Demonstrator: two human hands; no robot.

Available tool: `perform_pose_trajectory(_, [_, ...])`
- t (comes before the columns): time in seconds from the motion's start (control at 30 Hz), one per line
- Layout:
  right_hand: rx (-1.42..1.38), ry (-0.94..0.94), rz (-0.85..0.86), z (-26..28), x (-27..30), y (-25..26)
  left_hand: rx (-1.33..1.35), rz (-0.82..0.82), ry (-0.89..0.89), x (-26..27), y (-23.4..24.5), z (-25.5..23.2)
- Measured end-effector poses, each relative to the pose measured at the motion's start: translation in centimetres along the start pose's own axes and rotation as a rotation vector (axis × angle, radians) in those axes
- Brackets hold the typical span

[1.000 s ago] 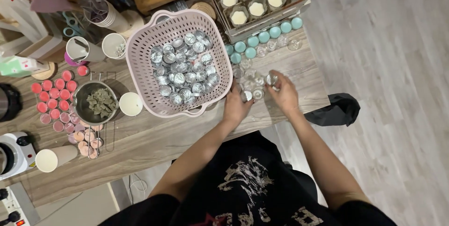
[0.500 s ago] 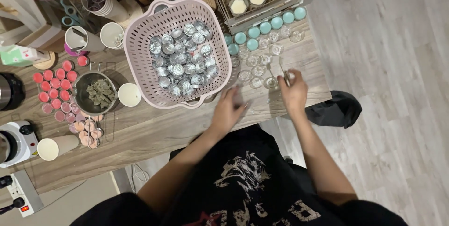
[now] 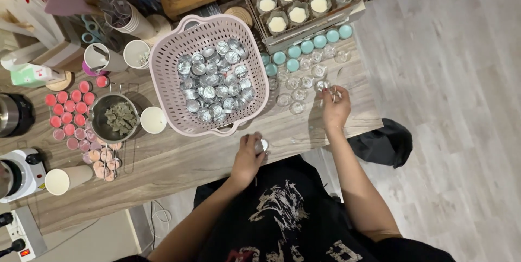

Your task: Preparing containers with wicks and pouring melted wax into them to create candles.

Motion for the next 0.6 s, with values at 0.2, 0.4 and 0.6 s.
perform_pose_trajectory(0.2, [0.226,0.052,0.027,-0.7,1.6,0.3,0.165,-0.101,-0.003,-8.0,-1.0,-3.6])
perform_pose_trajectory(0.4, [0.058,-0.028,0.158,2.2,7.4,-2.6,0.349,-0.141,0.006,-12.7,-2.5,-6.2])
perform_pose_trajectory(0.6, [0.077,-0.065,0.100,1.7,6.3,-3.1,0.327,-0.162,0.024,-13.2,-3.8,-5.0])
Point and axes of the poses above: each hand's wrist, its own x-axis away from the middle knuckle, its own y-axis out of the back of the hand, z = x × y, the point moved 5 cm from there along -x, towards the middle knuckle, and after that the axes turned 10 degrees about z, right-handed, at the moved point
